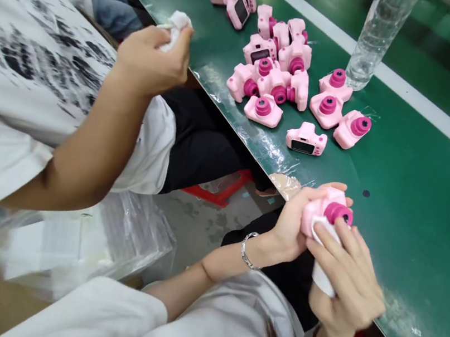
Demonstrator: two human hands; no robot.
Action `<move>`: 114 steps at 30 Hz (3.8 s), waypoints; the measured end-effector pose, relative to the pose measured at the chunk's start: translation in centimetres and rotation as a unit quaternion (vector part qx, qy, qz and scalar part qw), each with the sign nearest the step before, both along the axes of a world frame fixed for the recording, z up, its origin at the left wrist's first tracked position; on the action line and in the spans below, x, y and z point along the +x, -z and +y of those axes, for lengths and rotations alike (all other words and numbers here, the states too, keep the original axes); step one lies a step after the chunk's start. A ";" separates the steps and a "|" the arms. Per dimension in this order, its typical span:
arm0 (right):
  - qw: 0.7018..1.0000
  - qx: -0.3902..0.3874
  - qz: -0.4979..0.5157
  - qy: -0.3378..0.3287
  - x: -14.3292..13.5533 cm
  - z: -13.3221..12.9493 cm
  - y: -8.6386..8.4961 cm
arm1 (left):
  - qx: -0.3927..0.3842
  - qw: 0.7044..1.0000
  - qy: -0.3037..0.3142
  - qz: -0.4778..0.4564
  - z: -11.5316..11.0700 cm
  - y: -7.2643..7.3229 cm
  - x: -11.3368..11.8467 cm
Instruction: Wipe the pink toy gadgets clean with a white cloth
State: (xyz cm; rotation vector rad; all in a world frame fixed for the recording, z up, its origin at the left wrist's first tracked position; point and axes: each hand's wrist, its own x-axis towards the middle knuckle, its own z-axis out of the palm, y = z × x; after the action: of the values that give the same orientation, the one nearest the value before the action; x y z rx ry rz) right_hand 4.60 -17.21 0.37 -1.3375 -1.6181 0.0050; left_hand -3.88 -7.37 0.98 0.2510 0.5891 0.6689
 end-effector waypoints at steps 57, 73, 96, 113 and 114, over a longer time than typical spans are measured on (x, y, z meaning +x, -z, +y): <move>0.868 -0.021 0.391 0.304 -1.4 1.3 0.2 | 0.389 0.890 0.136 0.196 -1.4 0.8 -1.6; 0.998 -0.060 0.010 -0.019 0.1 -0.2 1.4 | 0.475 0.821 0.065 0.309 0.6 3.7 -0.5; 0.975 -0.005 -0.010 0.223 2.6 0.2 3.6 | 0.550 0.745 0.172 0.335 -0.9 3.1 0.2; 0.918 -0.090 0.190 0.336 5.1 -1.4 3.7 | 0.546 0.769 0.195 0.268 0.3 3.6 -0.6; 0.910 -0.069 0.213 0.350 4.6 -1.1 3.6 | 0.542 0.775 0.194 0.263 0.3 3.6 -0.6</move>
State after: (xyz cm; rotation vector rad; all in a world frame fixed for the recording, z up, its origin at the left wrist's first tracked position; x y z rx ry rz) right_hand 9.24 -18.27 -3.21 -1.8175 -0.7272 -0.0191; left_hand -4.49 -7.03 -2.66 1.6542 0.5917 0.4579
